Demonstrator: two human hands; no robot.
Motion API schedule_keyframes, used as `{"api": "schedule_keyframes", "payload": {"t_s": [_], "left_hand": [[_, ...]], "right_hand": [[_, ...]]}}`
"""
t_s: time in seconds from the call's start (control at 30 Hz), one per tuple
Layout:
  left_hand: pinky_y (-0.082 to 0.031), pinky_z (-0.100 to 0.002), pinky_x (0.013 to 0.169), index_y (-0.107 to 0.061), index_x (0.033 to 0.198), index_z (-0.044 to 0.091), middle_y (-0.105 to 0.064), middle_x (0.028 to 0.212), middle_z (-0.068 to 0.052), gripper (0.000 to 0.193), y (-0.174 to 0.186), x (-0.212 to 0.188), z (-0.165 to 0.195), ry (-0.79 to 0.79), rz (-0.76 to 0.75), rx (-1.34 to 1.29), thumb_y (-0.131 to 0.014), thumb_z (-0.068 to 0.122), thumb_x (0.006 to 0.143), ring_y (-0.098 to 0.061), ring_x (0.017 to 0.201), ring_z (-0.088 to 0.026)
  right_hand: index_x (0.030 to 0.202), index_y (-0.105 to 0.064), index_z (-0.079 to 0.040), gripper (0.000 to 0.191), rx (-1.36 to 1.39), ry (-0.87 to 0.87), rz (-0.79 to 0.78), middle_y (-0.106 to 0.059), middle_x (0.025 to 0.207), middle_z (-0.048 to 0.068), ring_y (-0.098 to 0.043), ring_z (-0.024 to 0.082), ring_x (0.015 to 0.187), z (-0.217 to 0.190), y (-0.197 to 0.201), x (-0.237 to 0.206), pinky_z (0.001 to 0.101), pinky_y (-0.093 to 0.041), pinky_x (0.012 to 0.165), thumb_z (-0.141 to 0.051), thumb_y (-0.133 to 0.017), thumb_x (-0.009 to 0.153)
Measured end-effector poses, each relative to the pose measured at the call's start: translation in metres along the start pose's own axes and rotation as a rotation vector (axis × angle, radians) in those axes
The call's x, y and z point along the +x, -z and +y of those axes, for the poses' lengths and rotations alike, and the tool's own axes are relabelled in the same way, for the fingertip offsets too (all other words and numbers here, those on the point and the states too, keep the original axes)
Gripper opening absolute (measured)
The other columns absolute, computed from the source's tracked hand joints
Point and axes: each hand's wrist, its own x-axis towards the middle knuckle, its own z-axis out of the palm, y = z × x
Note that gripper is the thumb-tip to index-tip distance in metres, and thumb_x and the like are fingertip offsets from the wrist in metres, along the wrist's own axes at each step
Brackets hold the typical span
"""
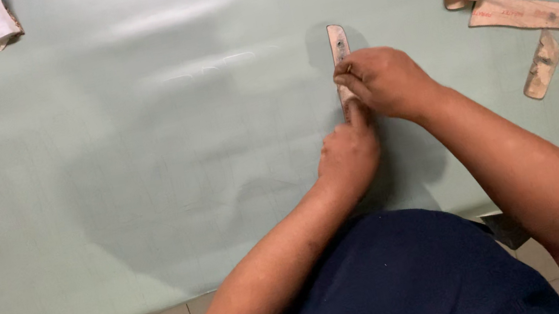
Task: The person uses a small wooden pattern and a pencil to trace multiple outlines onto a light green sheet of material. They repeatedly reposition the pattern and trace its edges, creating a series of identical shapes on the surface.
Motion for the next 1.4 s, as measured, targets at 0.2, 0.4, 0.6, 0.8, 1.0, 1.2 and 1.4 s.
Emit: {"api": "schedule_keyframes", "payload": {"t_s": [0.2,0.4,0.6,0.8,1.0,1.2,1.4], "left_hand": [[-0.050,-0.037,0.052,-0.067,0.125,-0.005,-0.059,0.145,-0.023,0.047,0.028,0.005,-0.007,-0.201,0.376,0.212,-0.062,0.014,0.082,-0.063,0.088,-0.023],[-0.045,-0.045,0.080,-0.063,0.094,0.008,-0.049,0.155,-0.020,0.010,0.030,0.009,-0.018,-0.200,0.318,0.133,-0.062,0.017,0.091,-0.061,0.122,-0.032],[-0.034,-0.061,0.105,-0.067,0.103,0.008,-0.041,0.158,-0.017,0.020,0.040,0.016,-0.021,-0.160,0.178,0.012,-0.061,0.017,0.086,-0.046,0.138,-0.037],[-0.025,-0.064,0.112,-0.066,0.108,0.012,-0.039,0.160,-0.011,0.022,0.051,0.019,-0.023,-0.125,0.089,-0.017,-0.060,0.012,0.086,-0.041,0.142,-0.040],[-0.024,-0.062,0.115,-0.065,0.107,0.012,-0.040,0.161,-0.008,0.020,0.059,0.016,-0.024,-0.113,0.071,-0.049,-0.063,0.011,0.087,-0.041,0.141,-0.040],[-0.024,-0.058,0.115,-0.065,0.108,0.014,-0.042,0.159,-0.005,0.030,0.068,0.014,-0.024,-0.118,0.055,-0.051,-0.074,0.012,0.079,-0.040,0.141,-0.037],[-0.025,-0.055,0.112,-0.056,0.136,0.012,-0.043,0.156,-0.001,0.075,0.075,0.018,-0.022,-0.078,0.003,-0.050,-0.087,0.022,0.069,-0.037,0.142,-0.035]], "right_hand": [[0.108,-0.074,-0.005,0.016,0.031,0.069,0.164,-0.075,0.103,0.011,-0.071,0.029,0.090,0.018,0.011,0.042,0.0385,-0.055,0.078,-0.018,-0.068,0.104],[0.108,-0.075,-0.005,0.016,0.000,0.011,0.154,-0.075,0.102,0.011,-0.070,0.029,0.089,0.021,0.013,0.054,0.0391,-0.055,0.079,-0.019,-0.068,0.104],[0.108,-0.075,-0.004,0.016,-0.001,0.038,0.205,-0.075,0.105,0.011,-0.070,0.029,0.092,0.023,0.010,0.055,0.0397,-0.055,0.081,-0.018,-0.068,0.104],[0.107,-0.075,-0.004,0.016,-0.074,0.019,0.185,-0.074,0.104,0.011,-0.069,0.031,0.095,0.026,0.015,0.052,0.0419,-0.054,0.083,-0.018,-0.067,0.104],[0.107,-0.074,-0.004,0.017,-0.093,-0.009,0.149,-0.074,0.103,0.014,-0.068,0.035,0.093,0.032,0.021,0.032,0.0440,-0.053,0.081,-0.019,-0.067,0.104],[0.105,-0.074,-0.005,0.018,-0.053,0.007,0.140,-0.074,0.101,0.013,-0.068,0.034,0.094,0.022,0.007,-0.039,0.0433,-0.054,0.083,-0.021,-0.067,0.100],[0.104,-0.075,-0.008,0.019,-0.019,-0.104,0.038,-0.074,0.098,0.010,-0.068,0.032,0.092,0.010,-0.004,-0.098,0.0411,-0.054,0.082,-0.023,-0.065,0.099]]}}
